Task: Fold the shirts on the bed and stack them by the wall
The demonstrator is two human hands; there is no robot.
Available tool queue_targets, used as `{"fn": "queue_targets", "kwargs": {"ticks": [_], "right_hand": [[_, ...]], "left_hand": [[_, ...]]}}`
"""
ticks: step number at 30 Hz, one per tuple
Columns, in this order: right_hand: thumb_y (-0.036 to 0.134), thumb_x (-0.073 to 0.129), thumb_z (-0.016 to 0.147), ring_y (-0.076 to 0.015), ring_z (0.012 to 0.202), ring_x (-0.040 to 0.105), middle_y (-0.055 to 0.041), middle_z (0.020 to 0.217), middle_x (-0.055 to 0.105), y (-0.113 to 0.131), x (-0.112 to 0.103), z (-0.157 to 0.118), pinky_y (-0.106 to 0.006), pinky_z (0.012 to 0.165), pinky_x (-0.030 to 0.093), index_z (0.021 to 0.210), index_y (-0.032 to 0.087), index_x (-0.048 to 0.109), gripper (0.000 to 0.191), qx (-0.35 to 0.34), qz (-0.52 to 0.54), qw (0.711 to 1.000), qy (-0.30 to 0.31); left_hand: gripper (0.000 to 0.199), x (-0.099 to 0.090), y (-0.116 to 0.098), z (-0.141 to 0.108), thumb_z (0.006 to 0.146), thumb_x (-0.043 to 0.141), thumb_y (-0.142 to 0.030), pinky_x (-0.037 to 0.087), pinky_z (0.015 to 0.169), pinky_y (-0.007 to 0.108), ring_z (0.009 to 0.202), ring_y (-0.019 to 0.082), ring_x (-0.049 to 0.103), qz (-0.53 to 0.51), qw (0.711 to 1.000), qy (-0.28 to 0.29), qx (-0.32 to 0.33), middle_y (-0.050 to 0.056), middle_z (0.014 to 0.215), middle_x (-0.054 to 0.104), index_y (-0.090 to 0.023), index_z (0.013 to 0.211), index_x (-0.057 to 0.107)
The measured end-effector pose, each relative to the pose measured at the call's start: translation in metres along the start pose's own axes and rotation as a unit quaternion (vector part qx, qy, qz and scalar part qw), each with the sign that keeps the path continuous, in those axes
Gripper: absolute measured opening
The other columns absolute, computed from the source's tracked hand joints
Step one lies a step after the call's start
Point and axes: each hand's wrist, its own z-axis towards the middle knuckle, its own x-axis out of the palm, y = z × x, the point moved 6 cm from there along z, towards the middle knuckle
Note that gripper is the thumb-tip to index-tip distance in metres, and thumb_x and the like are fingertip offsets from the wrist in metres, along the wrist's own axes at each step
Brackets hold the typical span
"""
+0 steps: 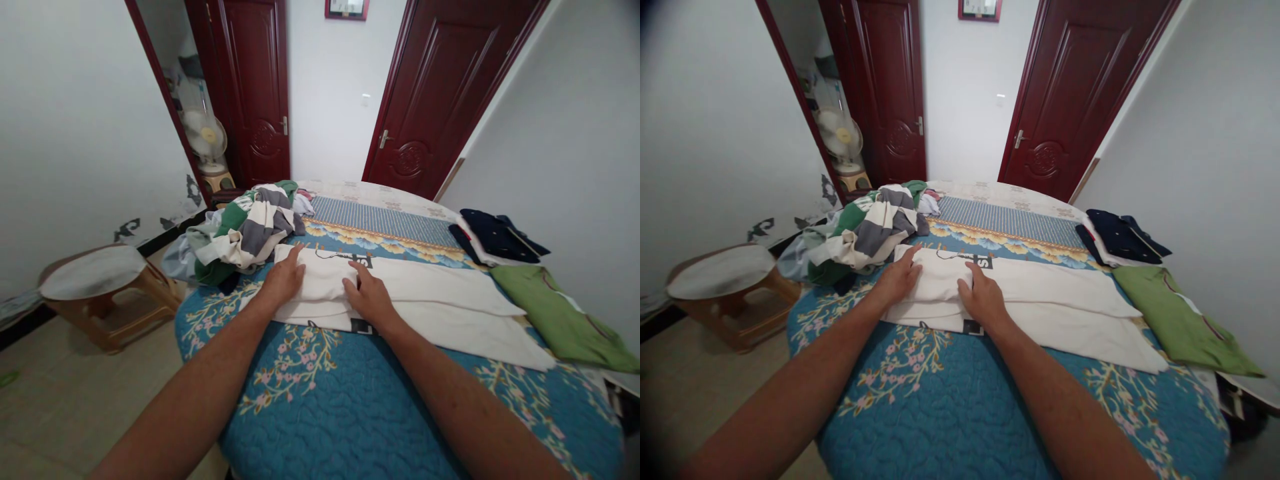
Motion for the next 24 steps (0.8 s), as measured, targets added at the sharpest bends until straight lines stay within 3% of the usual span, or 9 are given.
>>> {"fn": "queue_targets", "kwargs": {"ticks": [3,6,15,24], "right_hand": [[0.039,0.047,0.109,-0.0277,0.103,0.076,-0.0127,0.116,0.081,0.011,0.006,-0.004,-0.036,0.092,0.054,0.159,0.022,0.054,0.053,-0.004,-0.086,0.996,0.03],[0.038,0.041,0.112,-0.0284,0.102,0.078,-0.012,0.113,0.082,0.011,0.008,-0.003,-0.037,0.092,0.055,0.162,0.024,0.052,0.052,0.014,-0.13,0.99,0.055],[0.043,0.041,0.113,-0.0281,0.106,0.078,-0.0116,0.113,0.082,-0.004,-0.001,-0.001,-0.037,0.093,0.054,0.147,0.029,0.065,0.045,0.037,-0.195,0.977,0.074],[0.041,0.043,0.112,-0.0267,0.105,0.078,-0.0106,0.111,0.082,-0.001,-0.002,-0.004,-0.036,0.092,0.054,0.146,0.031,0.064,0.041,0.04,-0.227,0.969,0.092]], "left_hand": [[0.067,0.001,-0.012,-0.014,0.107,0.048,-0.028,0.053,0.099,0.04,0.115,0.029,0.073,0.054,0.998,-0.02,0.0,0.015,0.133,0.075,-0.025,0.172,0.032],[0.064,0.003,-0.019,-0.023,0.11,0.042,-0.027,0.054,0.098,0.039,0.117,0.029,0.073,0.1,0.994,-0.032,0.006,0.015,0.136,0.073,-0.026,0.173,0.03],[0.059,-0.004,0.003,-0.018,0.11,0.04,-0.024,0.054,0.099,0.038,0.114,0.027,0.076,0.132,0.99,-0.027,-0.039,0.014,0.125,0.078,-0.024,0.169,0.037],[0.055,-0.011,0.003,-0.022,0.108,0.047,-0.033,0.056,0.095,0.042,0.109,0.031,0.078,0.189,0.98,-0.025,-0.06,0.016,0.118,0.08,-0.023,0.161,0.046]]}}
